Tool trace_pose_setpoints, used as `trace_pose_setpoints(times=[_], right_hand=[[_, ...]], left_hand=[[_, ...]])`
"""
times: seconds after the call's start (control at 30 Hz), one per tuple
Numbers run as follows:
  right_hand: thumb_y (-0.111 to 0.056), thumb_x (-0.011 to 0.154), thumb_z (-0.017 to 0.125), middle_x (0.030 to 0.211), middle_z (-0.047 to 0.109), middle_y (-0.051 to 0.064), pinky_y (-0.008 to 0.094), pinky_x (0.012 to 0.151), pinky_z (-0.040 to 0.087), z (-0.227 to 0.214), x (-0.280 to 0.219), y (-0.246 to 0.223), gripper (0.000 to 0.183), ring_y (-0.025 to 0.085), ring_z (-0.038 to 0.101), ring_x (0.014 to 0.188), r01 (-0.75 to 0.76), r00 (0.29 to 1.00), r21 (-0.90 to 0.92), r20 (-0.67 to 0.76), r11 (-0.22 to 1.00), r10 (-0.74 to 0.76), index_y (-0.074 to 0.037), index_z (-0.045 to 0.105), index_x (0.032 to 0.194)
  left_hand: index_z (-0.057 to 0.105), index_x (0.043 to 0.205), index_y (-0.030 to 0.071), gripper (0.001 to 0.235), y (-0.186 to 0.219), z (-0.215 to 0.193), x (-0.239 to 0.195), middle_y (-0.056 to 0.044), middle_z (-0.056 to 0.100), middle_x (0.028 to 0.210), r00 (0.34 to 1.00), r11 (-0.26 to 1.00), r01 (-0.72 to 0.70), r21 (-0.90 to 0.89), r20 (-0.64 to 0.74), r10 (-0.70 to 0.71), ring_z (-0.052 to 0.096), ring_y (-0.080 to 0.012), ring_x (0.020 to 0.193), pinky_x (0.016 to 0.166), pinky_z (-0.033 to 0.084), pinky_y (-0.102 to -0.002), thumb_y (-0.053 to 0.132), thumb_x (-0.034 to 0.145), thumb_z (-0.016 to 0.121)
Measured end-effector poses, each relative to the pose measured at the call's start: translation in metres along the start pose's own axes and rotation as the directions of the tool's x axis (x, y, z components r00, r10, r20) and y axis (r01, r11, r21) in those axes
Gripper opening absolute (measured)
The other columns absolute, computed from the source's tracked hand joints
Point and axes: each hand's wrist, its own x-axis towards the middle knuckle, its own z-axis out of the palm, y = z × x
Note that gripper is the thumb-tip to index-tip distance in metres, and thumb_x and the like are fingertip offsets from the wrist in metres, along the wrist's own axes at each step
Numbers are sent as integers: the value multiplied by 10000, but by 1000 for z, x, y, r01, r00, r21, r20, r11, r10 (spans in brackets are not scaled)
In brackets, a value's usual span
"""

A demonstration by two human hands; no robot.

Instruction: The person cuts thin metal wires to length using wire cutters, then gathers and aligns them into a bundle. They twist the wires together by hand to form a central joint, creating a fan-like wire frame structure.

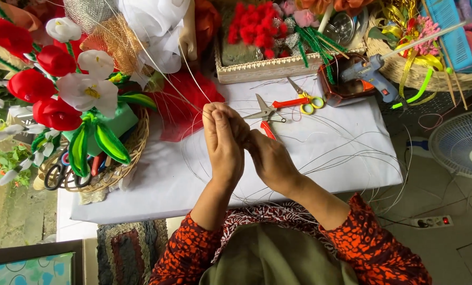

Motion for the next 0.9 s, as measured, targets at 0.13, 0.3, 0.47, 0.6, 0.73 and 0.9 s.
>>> trace_pose_setpoints(times=[0.13,0.3,0.47,0.6,0.73,0.9], right_hand=[[-74,972,492,668,592,86,343,583,515,10,-7,1,116,289,643,640,-4,1000,-21,11,1000,5,-65,555,874],[-42,969,489,698,639,86,319,607,525,5,-6,-13,152,272,664,657,39,999,47,-20,998,-38,-70,586,854],[-69,962,490,681,637,44,297,584,533,1,-14,-13,143,228,654,627,73,997,107,-10,992,-73,-99,589,863],[-111,977,458,856,595,96,353,718,509,-33,-1,-21,137,236,590,826,-59,957,307,290,950,-34,-71,574,1038],[-200,991,451,1069,567,347,574,870,476,-90,39,-15,399,511,575,1014,-93,875,46,480,995,60,113,515,1231],[-176,880,610,1148,544,224,524,877,490,-85,58,73,334,423,567,1085,2,810,-571,483,821,334,-16,535,1163]], left_hand=[[424,1056,57,330,6,-14,-9,19,352,718,995,994,88,-57,49,-86,330,-64,604,574,373,-213,378,1021,362],[462,980,-39,288,17,-28,-10,-81,406,742,979,976,146,-161,166,-120,436,-159,676,726,476,-340,241,1003,398],[422,970,23,238,12,-37,-21,-51,372,736,959,962,176,-209,257,-120,442,-169,651,631,462,-334,249,1028,378],[411,911,62,245,24,-39,-31,-18,315,696,964,977,159,-140,236,-123,344,-129,578,615,423,-305,264,1033,346],[409,892,71,243,45,-44,-40,-13,301,692,968,982,140,-129,226,-109,303,-113,564,533,338,-266,251,1034,332],[425,883,79,239,54,-54,-62,-5,305,693,966,985,137,-109,236,-108,311,-109,569,507,325,-248,248,1031,341]])
